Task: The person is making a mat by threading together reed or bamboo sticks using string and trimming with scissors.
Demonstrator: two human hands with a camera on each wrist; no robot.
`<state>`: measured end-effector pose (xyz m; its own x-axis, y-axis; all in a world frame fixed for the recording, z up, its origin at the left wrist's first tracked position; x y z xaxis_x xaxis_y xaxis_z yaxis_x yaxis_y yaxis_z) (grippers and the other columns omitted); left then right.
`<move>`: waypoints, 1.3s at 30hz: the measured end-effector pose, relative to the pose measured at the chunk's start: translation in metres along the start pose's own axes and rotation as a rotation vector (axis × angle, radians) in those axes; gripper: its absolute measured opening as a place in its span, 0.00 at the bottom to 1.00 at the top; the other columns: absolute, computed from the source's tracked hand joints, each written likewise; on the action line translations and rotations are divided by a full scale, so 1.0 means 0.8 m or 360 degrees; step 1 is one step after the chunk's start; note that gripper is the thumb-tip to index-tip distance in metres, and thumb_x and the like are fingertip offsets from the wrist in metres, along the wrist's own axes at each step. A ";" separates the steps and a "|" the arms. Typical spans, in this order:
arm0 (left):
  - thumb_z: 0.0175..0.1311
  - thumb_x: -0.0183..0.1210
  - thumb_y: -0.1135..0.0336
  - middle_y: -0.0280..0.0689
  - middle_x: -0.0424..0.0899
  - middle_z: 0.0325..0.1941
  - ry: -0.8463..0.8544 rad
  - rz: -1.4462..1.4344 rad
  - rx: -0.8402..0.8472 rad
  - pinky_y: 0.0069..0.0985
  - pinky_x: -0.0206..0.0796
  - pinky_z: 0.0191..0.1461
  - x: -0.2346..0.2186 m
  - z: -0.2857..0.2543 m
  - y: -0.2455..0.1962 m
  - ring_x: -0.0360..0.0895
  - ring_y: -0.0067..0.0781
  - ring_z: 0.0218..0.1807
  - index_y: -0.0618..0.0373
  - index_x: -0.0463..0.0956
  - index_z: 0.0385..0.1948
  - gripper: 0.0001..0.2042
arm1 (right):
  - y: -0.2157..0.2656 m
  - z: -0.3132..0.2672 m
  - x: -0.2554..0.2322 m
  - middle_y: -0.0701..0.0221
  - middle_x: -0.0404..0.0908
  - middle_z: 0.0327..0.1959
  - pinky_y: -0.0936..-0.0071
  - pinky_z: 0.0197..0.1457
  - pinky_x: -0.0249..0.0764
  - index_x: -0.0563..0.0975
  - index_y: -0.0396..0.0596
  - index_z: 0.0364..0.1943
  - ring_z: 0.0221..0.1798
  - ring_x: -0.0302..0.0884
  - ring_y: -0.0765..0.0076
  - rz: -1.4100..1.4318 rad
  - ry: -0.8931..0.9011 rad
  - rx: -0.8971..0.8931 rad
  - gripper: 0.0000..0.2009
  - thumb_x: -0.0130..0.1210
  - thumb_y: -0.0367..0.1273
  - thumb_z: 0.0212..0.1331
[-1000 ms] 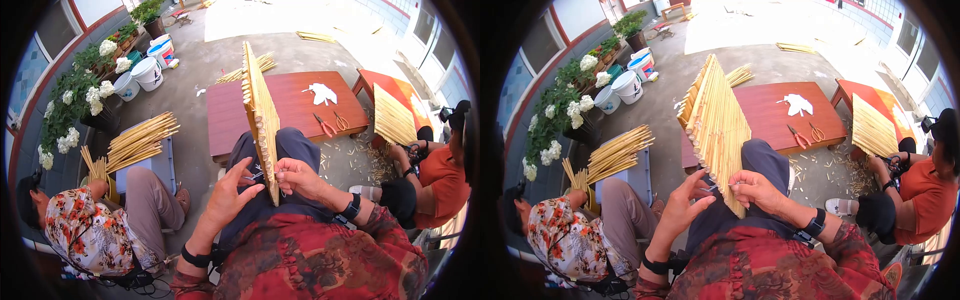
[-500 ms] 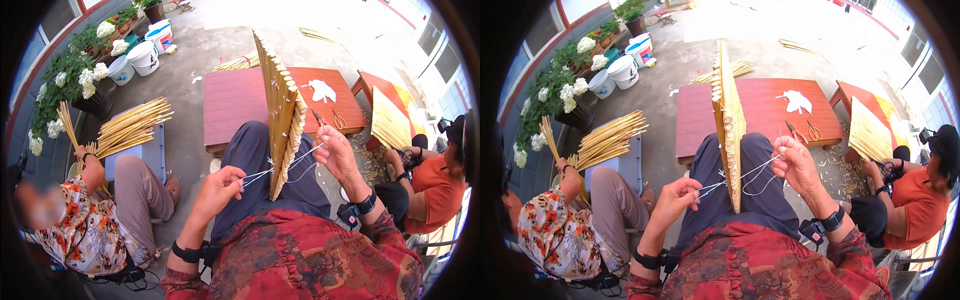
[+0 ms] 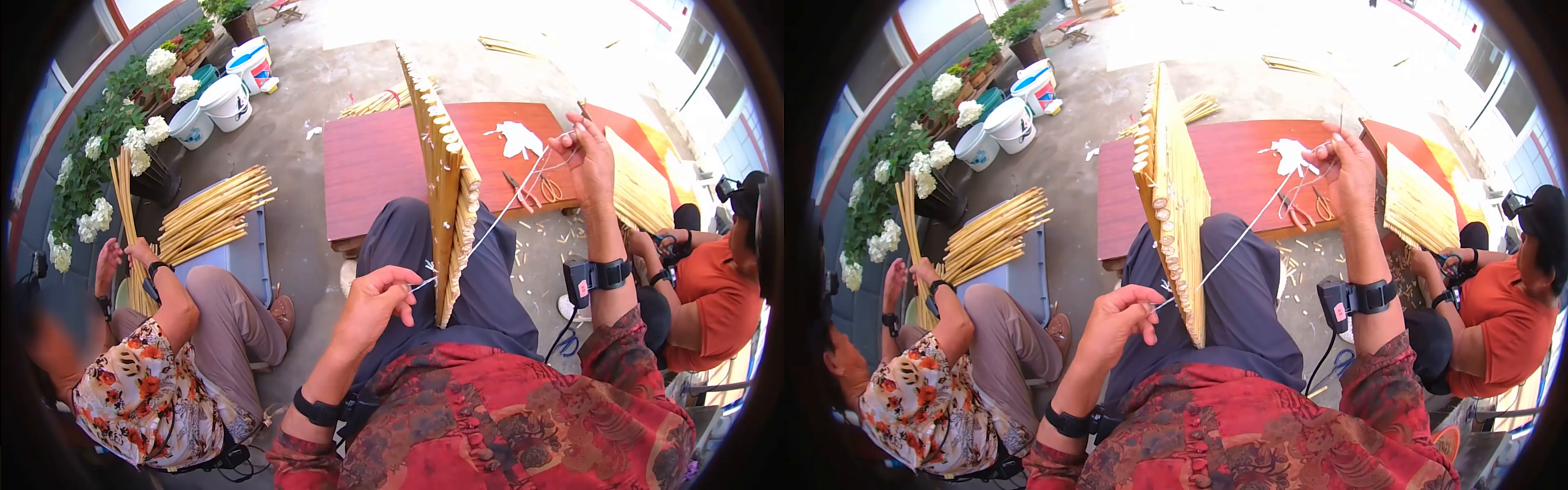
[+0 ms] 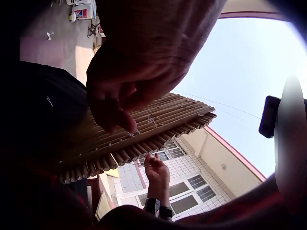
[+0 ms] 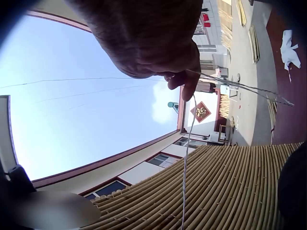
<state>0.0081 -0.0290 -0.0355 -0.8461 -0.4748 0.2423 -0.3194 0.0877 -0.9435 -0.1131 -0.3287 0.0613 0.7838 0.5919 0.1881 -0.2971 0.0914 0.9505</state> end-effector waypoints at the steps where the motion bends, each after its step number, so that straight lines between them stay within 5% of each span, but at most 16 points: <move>1: 0.56 0.45 0.78 0.35 0.74 0.25 0.0049 0.0130 -0.0007 0.16 0.67 0.26 -0.004 -0.001 0.000 0.73 0.21 0.21 0.66 0.73 0.36 0.09 | -0.024 -0.012 0.017 0.72 0.71 0.24 0.77 0.36 0.75 0.69 0.37 0.44 0.27 0.73 0.77 -0.0197 0.0093 0.0164 0.11 0.40 0.27 0.62; 3: 0.56 0.47 0.77 0.35 0.74 0.25 0.0064 0.0233 0.0023 0.16 0.66 0.27 -0.005 -0.008 -0.009 0.73 0.21 0.21 0.67 0.73 0.36 0.08 | -0.056 -0.033 0.028 0.70 0.74 0.26 0.76 0.33 0.73 0.74 0.42 0.38 0.30 0.76 0.70 -0.0871 0.0184 0.0400 0.09 0.41 0.29 0.61; 4: 0.57 0.49 0.76 0.35 0.75 0.26 0.0076 0.0342 0.0050 0.16 0.66 0.27 -0.001 -0.013 -0.012 0.73 0.21 0.21 0.67 0.73 0.36 0.07 | -0.062 -0.040 0.021 0.70 0.74 0.26 0.76 0.33 0.73 0.74 0.42 0.38 0.30 0.76 0.70 -0.0867 0.0186 0.0400 0.09 0.41 0.29 0.61; 6: 0.56 0.51 0.75 0.35 0.74 0.26 0.0099 0.0509 -0.0036 0.16 0.66 0.28 -0.005 -0.028 -0.019 0.73 0.21 0.21 0.67 0.73 0.36 0.07 | -0.026 -0.053 0.043 0.65 0.75 0.28 0.71 0.36 0.71 0.74 0.43 0.36 0.33 0.75 0.60 -0.2158 0.0302 -0.0582 0.07 0.45 0.29 0.59; 8: 0.56 0.54 0.74 0.35 0.74 0.25 0.0143 0.0679 -0.0124 0.16 0.66 0.29 -0.010 -0.035 -0.015 0.73 0.20 0.21 0.67 0.73 0.36 0.08 | -0.012 -0.057 0.041 0.62 0.75 0.30 0.66 0.40 0.69 0.74 0.44 0.36 0.37 0.73 0.53 -0.2089 0.0218 -0.0460 0.07 0.47 0.29 0.56; 10: 0.55 0.57 0.72 0.34 0.74 0.27 0.0110 0.0334 0.0087 0.15 0.65 0.30 -0.009 -0.036 -0.019 0.73 0.20 0.23 0.66 0.72 0.37 0.10 | 0.019 -0.070 0.059 0.63 0.76 0.30 0.68 0.40 0.70 0.74 0.43 0.37 0.36 0.74 0.56 -0.1808 0.0194 -0.0680 0.07 0.48 0.29 0.56; 12: 0.54 0.58 0.73 0.35 0.73 0.31 0.0052 0.0481 0.0209 0.15 0.65 0.30 -0.001 -0.030 -0.027 0.74 0.19 0.26 0.65 0.72 0.37 0.10 | 0.016 -0.083 0.066 0.67 0.76 0.30 0.73 0.40 0.70 0.74 0.41 0.38 0.34 0.75 0.65 -0.1506 0.0286 -0.0633 0.08 0.47 0.29 0.58; 16: 0.51 0.58 0.78 0.35 0.70 0.40 -0.0242 0.0715 0.0418 0.16 0.66 0.31 0.008 -0.031 -0.049 0.73 0.19 0.32 0.65 0.73 0.35 0.09 | -0.047 -0.144 0.113 0.74 0.76 0.33 0.84 0.33 0.71 0.74 0.39 0.39 0.30 0.72 0.84 -0.0155 0.0935 0.0614 0.10 0.43 0.31 0.63; 22: 0.51 0.57 0.79 0.35 0.70 0.38 -0.0206 0.0758 0.0535 0.14 0.62 0.35 0.015 -0.017 -0.038 0.69 0.17 0.33 0.65 0.74 0.31 0.05 | -0.079 -0.193 0.138 0.72 0.76 0.32 0.85 0.24 0.70 0.72 0.41 0.41 0.23 0.70 0.83 0.0096 0.1010 0.0813 0.10 0.42 0.32 0.63; 25: 0.53 0.56 0.77 0.34 0.71 0.37 -0.0086 0.0194 0.0354 0.15 0.60 0.39 0.006 -0.010 -0.023 0.68 0.17 0.36 0.64 0.74 0.29 0.03 | -0.085 -0.206 0.139 0.76 0.69 0.23 0.84 0.23 0.69 0.72 0.42 0.40 0.20 0.65 0.84 0.0442 0.1030 0.1178 0.10 0.43 0.33 0.63; 30: 0.55 0.51 0.74 0.35 0.72 0.40 0.0269 0.0157 0.0125 0.18 0.57 0.47 0.014 -0.007 -0.011 0.67 0.21 0.41 0.64 0.73 0.26 0.04 | -0.070 -0.185 0.130 0.78 0.64 0.20 0.83 0.24 0.70 0.72 0.41 0.37 0.21 0.64 0.83 0.0227 0.1106 0.1149 0.09 0.44 0.33 0.63; 35: 0.55 0.51 0.75 0.35 0.72 0.39 0.0239 0.0251 0.0214 0.19 0.58 0.48 0.023 -0.005 -0.032 0.68 0.21 0.41 0.64 0.73 0.24 0.03 | -0.010 -0.093 0.084 0.77 0.62 0.18 0.73 0.29 0.71 0.69 0.40 0.38 0.20 0.61 0.80 0.0880 0.0297 0.0378 0.09 0.44 0.33 0.63; 39: 0.54 0.55 0.73 0.37 0.73 0.42 0.0028 0.0480 0.0442 0.24 0.58 0.53 0.028 -0.010 -0.050 0.69 0.24 0.45 0.64 0.71 0.33 0.07 | -0.010 -0.077 0.068 0.79 0.61 0.17 0.75 0.31 0.72 0.69 0.40 0.39 0.22 0.62 0.81 0.0799 0.0260 0.0225 0.10 0.43 0.34 0.63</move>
<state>-0.0014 -0.0359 0.0095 -0.8920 -0.4488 -0.0532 0.0696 -0.0202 -0.9974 -0.1014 -0.2478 0.0489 0.4664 0.6527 0.5970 -0.5277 -0.3364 0.7800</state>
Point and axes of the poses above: each hand's wrist, its own z-axis towards the middle knuckle, its own x-axis out of the palm, y = z × x, the point moved 8 cm from there along z, towards the middle knuckle
